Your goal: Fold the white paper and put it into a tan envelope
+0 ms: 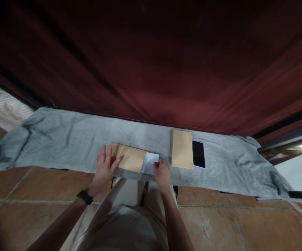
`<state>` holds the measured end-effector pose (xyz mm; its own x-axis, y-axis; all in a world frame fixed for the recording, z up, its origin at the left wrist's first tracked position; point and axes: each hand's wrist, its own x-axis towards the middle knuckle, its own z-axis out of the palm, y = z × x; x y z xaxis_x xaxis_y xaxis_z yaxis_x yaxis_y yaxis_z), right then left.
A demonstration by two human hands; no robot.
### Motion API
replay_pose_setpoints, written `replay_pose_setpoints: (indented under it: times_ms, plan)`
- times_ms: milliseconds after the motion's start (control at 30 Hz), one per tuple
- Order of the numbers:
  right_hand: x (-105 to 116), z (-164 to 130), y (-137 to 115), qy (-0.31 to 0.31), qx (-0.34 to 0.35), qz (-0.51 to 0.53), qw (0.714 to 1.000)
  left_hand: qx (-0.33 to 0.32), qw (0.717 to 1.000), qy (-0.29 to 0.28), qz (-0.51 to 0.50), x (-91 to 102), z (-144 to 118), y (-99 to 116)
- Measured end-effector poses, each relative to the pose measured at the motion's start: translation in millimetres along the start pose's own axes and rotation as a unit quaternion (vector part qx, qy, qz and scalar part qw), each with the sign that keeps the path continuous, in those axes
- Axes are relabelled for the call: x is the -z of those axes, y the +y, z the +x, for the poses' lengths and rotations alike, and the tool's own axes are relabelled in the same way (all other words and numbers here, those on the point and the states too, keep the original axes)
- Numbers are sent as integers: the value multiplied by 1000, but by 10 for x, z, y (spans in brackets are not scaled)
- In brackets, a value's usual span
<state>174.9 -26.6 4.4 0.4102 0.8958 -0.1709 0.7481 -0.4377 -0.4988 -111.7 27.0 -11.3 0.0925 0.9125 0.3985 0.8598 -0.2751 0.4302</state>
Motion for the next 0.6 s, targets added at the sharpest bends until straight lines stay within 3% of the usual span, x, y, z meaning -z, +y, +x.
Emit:
replay_pose_setpoints:
  times_ms: [67,133,300,467,533,600]
  plan:
    - [7,0,-5,-4,8,-7,1000,81,995,16,-53,0,90,-188]
    - [8,9,4,-5,18,-11,1000,124,986,-6,-109,-5,172,-308]
    - [-6,33,48,0,44,-16,999,131,982,-23,-136,10,211,-285]
    - [-8,28,59,-5,50,-30,998,75,997,-24,-3,100,147,-21]
    - [3,18,46,-7,52,-37,998,6,997,-32,67,135,122,135]
    - [19,0,23,-9,52,-49,997,-98,988,-75,97,146,79,325]
